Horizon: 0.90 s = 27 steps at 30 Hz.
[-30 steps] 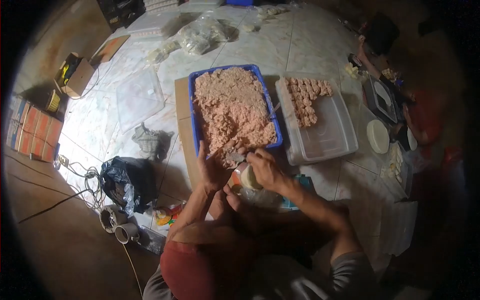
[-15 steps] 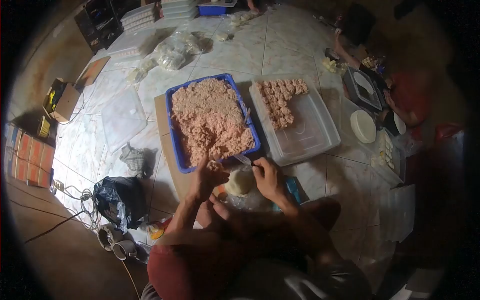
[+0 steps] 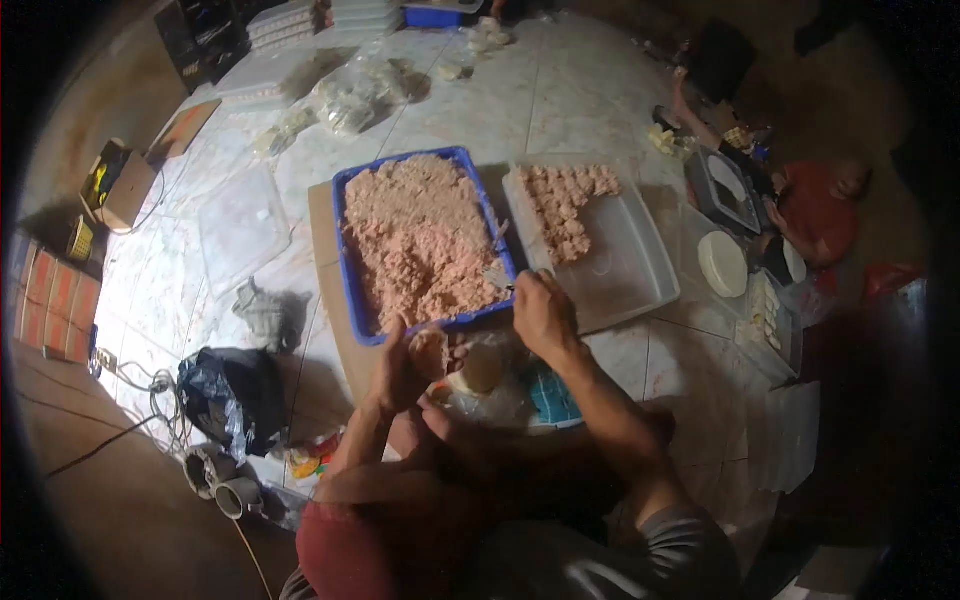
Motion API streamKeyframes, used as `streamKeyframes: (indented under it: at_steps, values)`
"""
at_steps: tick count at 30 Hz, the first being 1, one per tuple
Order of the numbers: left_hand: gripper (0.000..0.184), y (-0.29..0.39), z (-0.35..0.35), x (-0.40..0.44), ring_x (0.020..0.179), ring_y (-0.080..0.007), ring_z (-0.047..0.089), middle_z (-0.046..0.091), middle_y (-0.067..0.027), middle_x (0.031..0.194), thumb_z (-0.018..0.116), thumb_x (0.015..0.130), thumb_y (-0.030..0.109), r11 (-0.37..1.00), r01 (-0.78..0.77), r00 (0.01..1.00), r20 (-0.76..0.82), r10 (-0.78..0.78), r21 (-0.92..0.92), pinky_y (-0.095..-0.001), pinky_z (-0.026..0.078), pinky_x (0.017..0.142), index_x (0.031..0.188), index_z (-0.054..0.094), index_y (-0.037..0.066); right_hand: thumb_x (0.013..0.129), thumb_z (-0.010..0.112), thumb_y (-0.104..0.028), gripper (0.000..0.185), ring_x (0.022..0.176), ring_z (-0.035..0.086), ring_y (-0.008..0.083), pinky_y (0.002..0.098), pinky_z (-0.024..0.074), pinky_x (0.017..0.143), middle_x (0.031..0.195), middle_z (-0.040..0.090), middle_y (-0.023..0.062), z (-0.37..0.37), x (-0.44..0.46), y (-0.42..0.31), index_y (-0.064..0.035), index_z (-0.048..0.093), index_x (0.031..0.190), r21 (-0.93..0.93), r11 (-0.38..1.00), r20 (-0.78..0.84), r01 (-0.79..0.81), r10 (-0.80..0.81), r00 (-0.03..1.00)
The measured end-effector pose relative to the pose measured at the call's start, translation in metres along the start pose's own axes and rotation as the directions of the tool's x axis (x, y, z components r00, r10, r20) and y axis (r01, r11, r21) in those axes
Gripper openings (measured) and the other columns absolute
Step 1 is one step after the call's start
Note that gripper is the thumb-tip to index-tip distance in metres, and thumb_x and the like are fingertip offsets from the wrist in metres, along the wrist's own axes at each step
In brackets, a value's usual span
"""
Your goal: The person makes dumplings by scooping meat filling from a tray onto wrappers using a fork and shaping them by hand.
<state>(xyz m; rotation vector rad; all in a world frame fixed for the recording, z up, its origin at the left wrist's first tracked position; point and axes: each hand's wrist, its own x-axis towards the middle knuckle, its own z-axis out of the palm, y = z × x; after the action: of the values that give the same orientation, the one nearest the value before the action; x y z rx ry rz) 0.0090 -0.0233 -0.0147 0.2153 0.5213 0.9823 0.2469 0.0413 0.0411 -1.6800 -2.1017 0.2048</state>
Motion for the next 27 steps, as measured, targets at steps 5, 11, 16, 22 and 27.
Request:
streamKeyframes:
  at_steps: [5,11,16,22,27]
  values:
    - [0.101,0.025,0.003,-0.004,0.125,-0.0408,0.057,0.054,-0.0278,0.140,0.037,0.093,0.077,0.989,0.114,0.991,0.088,-0.106,-0.098,-0.0522,0.044,0.108,0.143,0.040,-0.012,0.091,0.059,-0.005,0.010,0.090,0.063,0.0382,0.0438,0.0502,0.075,0.091,0.062,0.0176,-0.027,-0.026,-0.034,-0.0011,0.065,0.099,0.457,0.887,0.279,0.062,-0.209,0.937]
    - [0.098,0.017,-0.004,0.007,0.125,-0.0367,0.057,0.057,-0.0240,0.137,0.039,0.092,0.077,0.990,0.070,0.997,0.030,-0.067,-0.124,-0.0502,0.041,0.111,0.139,0.048,-0.008,0.088,0.054,0.002,0.014,0.086,0.061,0.0389,0.0455,0.0484,0.072,0.091,0.058,0.0168,-0.029,-0.033,-0.034,-0.0027,0.065,0.097,0.337,0.891,0.258,0.305,-0.399,0.880]
    - [0.094,0.010,-0.008,0.004,0.118,-0.0330,0.061,0.062,-0.0217,0.129,0.040,0.093,0.076,0.992,0.046,0.999,-0.011,-0.047,-0.115,-0.0485,0.046,0.106,0.134,0.053,-0.009,0.090,0.059,-0.004,0.009,0.086,0.063,0.0359,0.0440,0.0493,0.072,0.093,0.060,0.0177,0.010,-0.056,-0.014,-0.0011,0.065,0.096,0.333,0.908,0.199,0.255,-0.332,0.922]
    - [0.089,0.014,0.014,-0.013,0.112,-0.0367,0.062,0.062,-0.0192,0.128,0.036,0.096,0.075,0.919,0.058,0.996,-0.083,-0.028,0.390,-0.0466,0.050,0.097,0.151,0.034,0.005,0.092,0.072,-0.039,0.054,0.115,0.057,0.0195,0.0339,0.0464,0.096,0.120,0.065,0.0113,0.054,-0.089,-0.034,-0.0006,0.062,0.128,0.727,0.260,0.608,-0.636,0.187,0.772]
    - [0.058,0.029,0.027,-0.028,0.116,-0.0320,0.062,0.060,-0.0184,0.129,0.056,0.100,0.040,0.836,-0.021,0.993,0.106,-0.044,0.548,-0.0449,0.049,0.102,0.143,0.043,0.003,0.091,0.075,-0.041,0.047,0.106,0.057,0.0177,0.0338,0.0474,0.091,0.108,0.064,0.0101,0.011,-0.056,-0.046,-0.0018,0.066,0.115,0.818,0.299,0.539,-0.492,-0.096,0.837]
